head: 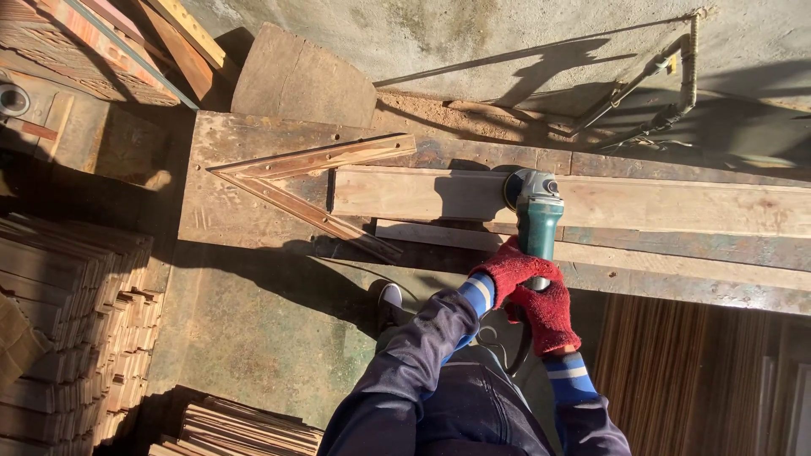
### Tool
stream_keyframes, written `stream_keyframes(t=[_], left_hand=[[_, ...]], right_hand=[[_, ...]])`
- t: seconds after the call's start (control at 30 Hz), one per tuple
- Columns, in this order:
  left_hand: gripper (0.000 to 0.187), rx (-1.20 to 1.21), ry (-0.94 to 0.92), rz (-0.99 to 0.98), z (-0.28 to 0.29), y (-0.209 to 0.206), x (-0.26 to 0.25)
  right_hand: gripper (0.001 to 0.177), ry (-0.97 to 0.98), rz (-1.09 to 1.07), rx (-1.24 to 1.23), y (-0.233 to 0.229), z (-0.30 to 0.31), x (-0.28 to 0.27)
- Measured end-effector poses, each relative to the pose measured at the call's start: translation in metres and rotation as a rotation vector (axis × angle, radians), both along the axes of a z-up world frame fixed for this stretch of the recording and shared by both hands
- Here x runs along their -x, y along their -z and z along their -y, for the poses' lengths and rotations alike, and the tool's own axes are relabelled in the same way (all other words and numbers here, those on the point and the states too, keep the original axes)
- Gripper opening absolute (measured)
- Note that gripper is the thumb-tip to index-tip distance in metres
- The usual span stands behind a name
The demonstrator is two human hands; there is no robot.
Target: Sanding and shaping the surface of a wood plank using a power angle grinder.
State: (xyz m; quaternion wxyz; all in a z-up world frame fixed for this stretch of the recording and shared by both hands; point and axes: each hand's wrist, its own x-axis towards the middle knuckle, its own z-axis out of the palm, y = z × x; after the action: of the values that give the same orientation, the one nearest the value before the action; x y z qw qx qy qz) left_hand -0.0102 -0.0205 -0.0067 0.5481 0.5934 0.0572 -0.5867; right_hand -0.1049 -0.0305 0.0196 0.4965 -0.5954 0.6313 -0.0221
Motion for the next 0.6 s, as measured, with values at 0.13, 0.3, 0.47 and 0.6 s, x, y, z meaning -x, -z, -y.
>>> stream_keyframes(t=[0.13, 0.3, 0.47, 0.6], left_hand=[[0.090, 0.036, 0.012, -0.007, 0.009, 0.007, 0.007], [0.091, 0.008, 0.029, 0.019, -0.013, -0.011, -0.012], [0.085, -0.034, -0.033, 0.043, -0.045, -0.011, -0.038], [0.084, -0.072, -0.099, 0.067, -0.070, 0.009, -0.063]], right_hand=[[0.052, 0.021, 0.075, -0.008, -0.007, 0.006, 0.005], [0.050, 0.089, 0.210, -0.146, 0.004, 0.006, -0.009], [0.052, 0.002, 0.191, -0.168, 0.019, -0.017, -0.031], [0.061, -0.188, 0.150, -0.108, -0.007, -0.046, -0.064]])
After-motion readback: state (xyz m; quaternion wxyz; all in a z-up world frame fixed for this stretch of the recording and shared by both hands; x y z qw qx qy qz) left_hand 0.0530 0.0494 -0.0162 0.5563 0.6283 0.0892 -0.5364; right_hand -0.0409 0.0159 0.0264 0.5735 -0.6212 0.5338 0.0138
